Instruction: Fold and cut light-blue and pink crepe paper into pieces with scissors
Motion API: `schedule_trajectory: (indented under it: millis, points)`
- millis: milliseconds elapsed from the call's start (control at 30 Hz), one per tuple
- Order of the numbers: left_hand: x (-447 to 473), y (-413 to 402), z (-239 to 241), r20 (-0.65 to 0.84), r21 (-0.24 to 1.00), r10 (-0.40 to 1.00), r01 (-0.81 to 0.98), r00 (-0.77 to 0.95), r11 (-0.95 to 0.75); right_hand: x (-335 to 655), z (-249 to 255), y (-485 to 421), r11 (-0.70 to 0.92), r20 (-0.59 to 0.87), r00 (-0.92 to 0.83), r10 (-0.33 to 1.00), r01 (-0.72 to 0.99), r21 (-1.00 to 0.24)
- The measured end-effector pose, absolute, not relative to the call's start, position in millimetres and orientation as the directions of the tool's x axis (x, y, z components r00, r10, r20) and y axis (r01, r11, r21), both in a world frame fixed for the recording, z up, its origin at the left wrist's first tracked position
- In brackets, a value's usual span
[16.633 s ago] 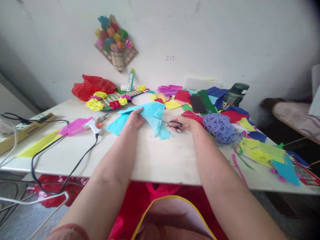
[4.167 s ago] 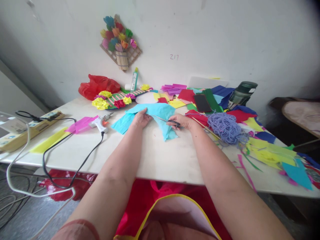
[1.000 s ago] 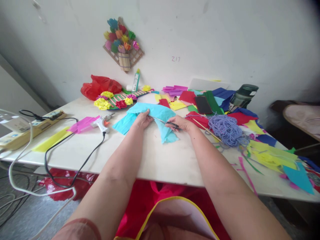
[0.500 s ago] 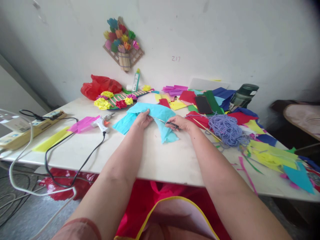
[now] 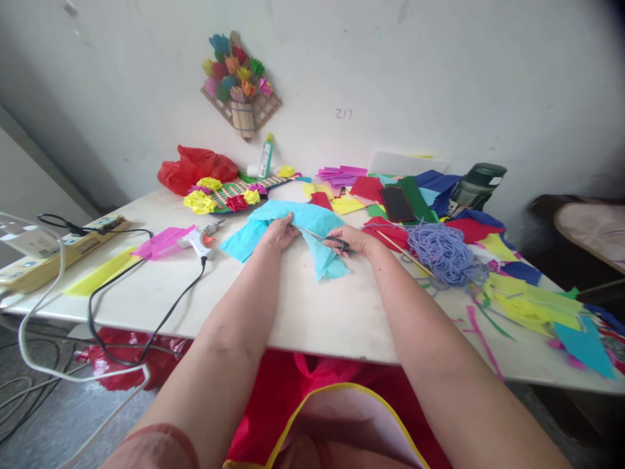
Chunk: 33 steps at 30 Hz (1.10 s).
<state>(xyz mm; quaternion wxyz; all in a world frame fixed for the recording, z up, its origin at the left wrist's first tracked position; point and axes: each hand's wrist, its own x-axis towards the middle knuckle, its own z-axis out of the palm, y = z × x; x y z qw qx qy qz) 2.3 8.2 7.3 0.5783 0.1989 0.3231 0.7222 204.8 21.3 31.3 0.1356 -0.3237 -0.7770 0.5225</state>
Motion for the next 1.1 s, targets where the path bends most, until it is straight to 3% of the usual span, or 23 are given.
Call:
schedule_trajectory:
  millis: [1100]
  points:
    - [2.5,7.3,8.4,-0.117,0.673,0.961,-0.732,-0.251,-0.109,201.6,28.7,22.9,0.293,-0.045,-0.732,0.679,0.328,-0.898]
